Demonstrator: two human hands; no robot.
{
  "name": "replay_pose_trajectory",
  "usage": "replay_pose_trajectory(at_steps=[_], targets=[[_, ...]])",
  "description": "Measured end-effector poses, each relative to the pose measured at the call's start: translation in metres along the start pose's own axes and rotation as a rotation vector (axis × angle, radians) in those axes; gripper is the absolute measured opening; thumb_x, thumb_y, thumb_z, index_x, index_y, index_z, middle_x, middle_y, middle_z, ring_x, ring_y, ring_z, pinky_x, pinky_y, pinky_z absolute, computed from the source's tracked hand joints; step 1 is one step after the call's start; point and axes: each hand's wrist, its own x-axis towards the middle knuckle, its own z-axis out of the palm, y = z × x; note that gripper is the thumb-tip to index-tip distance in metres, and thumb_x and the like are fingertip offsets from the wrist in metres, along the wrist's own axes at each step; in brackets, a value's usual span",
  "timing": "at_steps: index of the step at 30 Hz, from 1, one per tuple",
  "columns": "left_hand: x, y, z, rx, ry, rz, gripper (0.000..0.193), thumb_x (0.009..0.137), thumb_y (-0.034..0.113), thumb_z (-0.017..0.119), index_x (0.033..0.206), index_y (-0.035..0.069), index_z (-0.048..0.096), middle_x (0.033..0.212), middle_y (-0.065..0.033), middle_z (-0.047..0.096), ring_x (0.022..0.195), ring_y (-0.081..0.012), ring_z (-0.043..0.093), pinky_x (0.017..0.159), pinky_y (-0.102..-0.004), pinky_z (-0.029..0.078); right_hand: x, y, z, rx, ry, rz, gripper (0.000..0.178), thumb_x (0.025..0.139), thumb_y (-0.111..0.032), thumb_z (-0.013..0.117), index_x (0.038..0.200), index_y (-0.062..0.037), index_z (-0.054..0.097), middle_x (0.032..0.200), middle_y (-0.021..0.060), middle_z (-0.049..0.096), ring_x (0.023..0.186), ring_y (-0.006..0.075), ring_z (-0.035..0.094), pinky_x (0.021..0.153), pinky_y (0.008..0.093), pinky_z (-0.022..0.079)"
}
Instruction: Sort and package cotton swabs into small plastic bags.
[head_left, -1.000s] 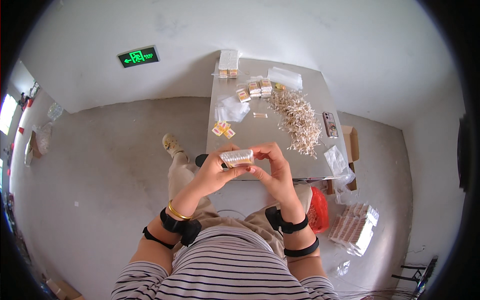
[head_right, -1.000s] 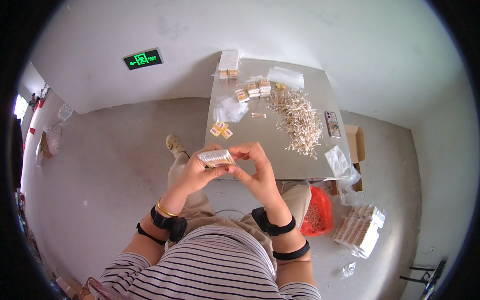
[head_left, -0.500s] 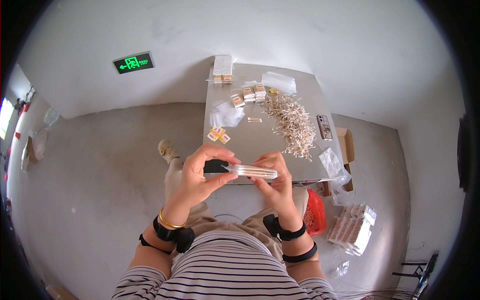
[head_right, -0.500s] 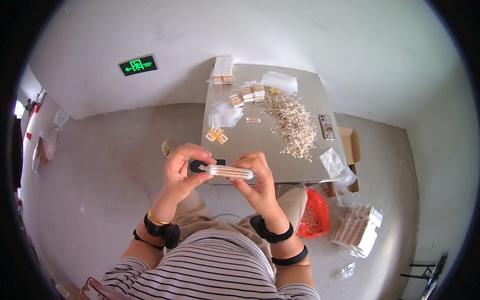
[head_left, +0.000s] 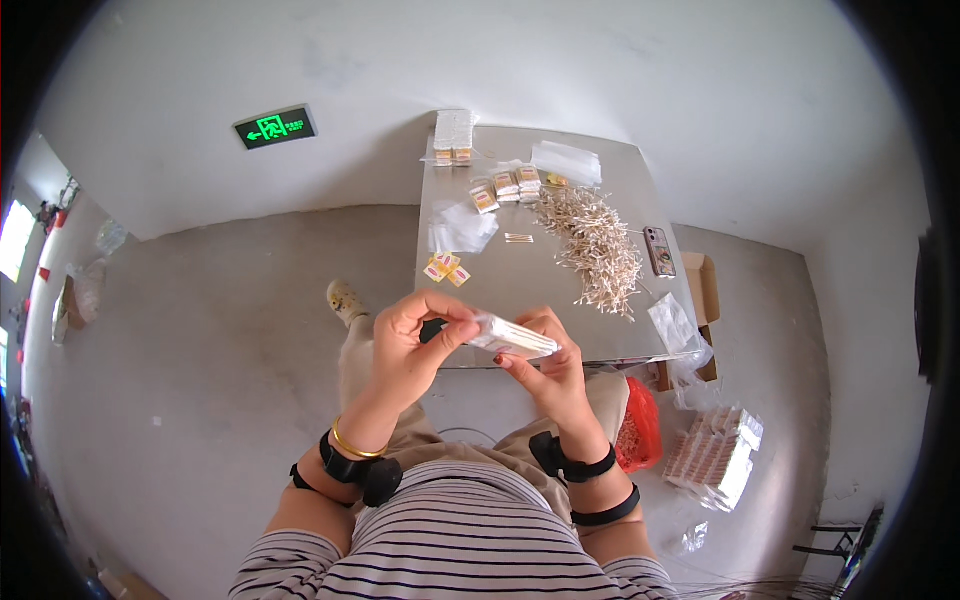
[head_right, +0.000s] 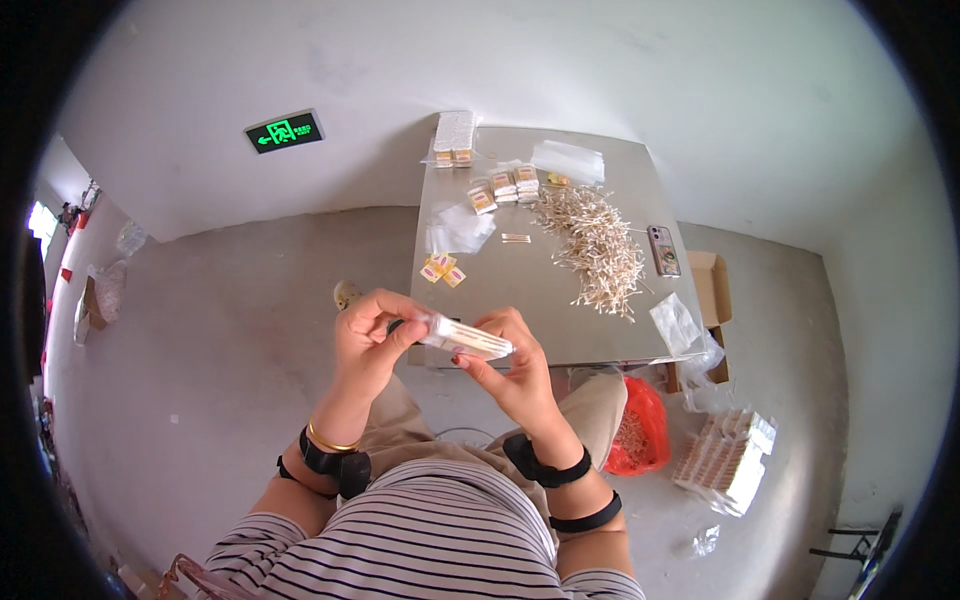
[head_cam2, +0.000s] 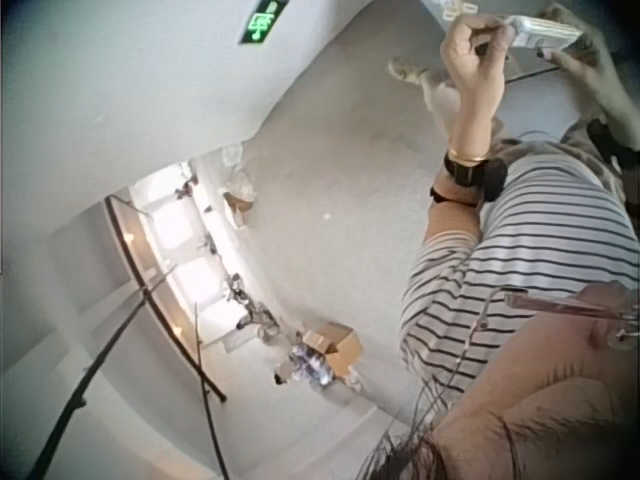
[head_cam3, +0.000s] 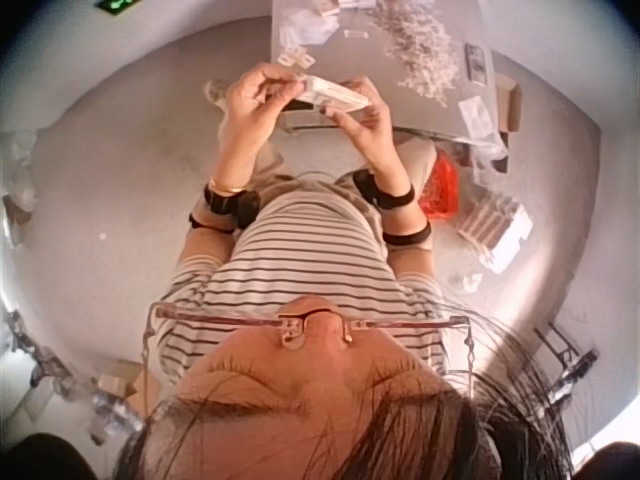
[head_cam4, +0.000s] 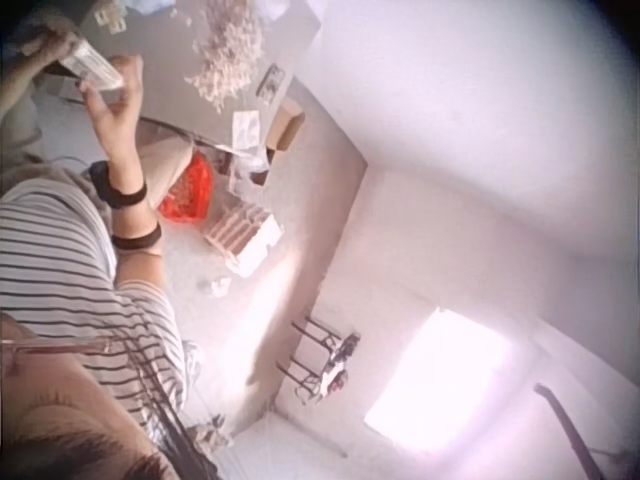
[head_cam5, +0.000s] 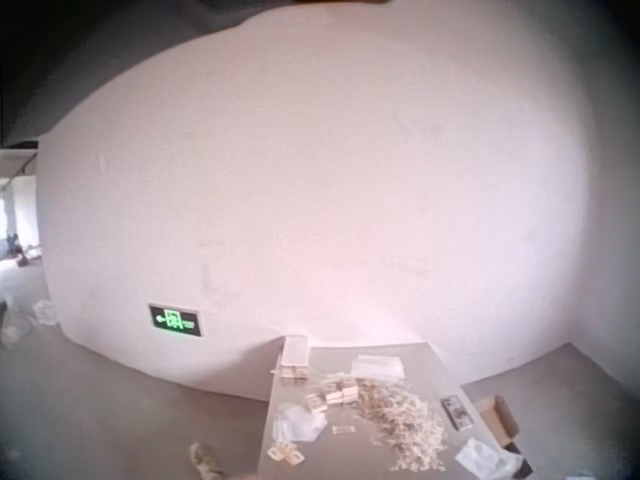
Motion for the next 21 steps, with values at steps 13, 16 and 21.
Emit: replay_pose_trajectory(at_steps=[13, 16, 21], targets=[[0.033, -0.036, -0.021, -0.045, -0.003, -0.293, 0.011, 0.092, 0.01, 0.073, 0.094, 0.001, 0.069, 0.089, -0.0009, 0.069, 0.082, -0.0055, 0.063, 0.075, -0.0213, 0.05, -0.002, 0.029, -0.008, 0.346, 0.025, 0.39, 0.02, 0.099, -0.015, 0.064, 0.111, 0.0006, 0.063, 0.104, 0.0031, 0.067, 0.095, 0.0099, 0.062, 0.087, 0.0261, 0.05], [0.035, -0.045, -0.023, 0.004, 0.015, -0.303, 0.019, 0.097, 0.019, 0.068, 0.1, 0.001, 0.07, 0.091, -0.0027, 0.07, 0.082, -0.0073, 0.064, 0.076, -0.0226, 0.051, -0.004, 0.043, -0.01, 0.37, 0.046, 0.415, 0.018, 0.1, -0.016, 0.064, 0.11, -0.001, 0.064, 0.101, 0.0019, 0.068, 0.092, 0.0096, 0.062, 0.086, 0.0258, 0.049], [0.028, -0.072, -0.025, -0.139, -0.02, -0.41, 0.047, 0.104, 0.042, 0.052, 0.115, -0.001, 0.065, 0.099, -0.0074, 0.072, 0.093, -0.0132, 0.068, 0.085, -0.0292, 0.052, -0.001, 0.066, -0.011, 0.579, 0.19, 0.518, 0.016, 0.1, -0.019, 0.063, 0.108, -0.0042, 0.065, 0.097, -0.0003, 0.067, 0.086, 0.0087, 0.06, 0.083, 0.0251, 0.047]])
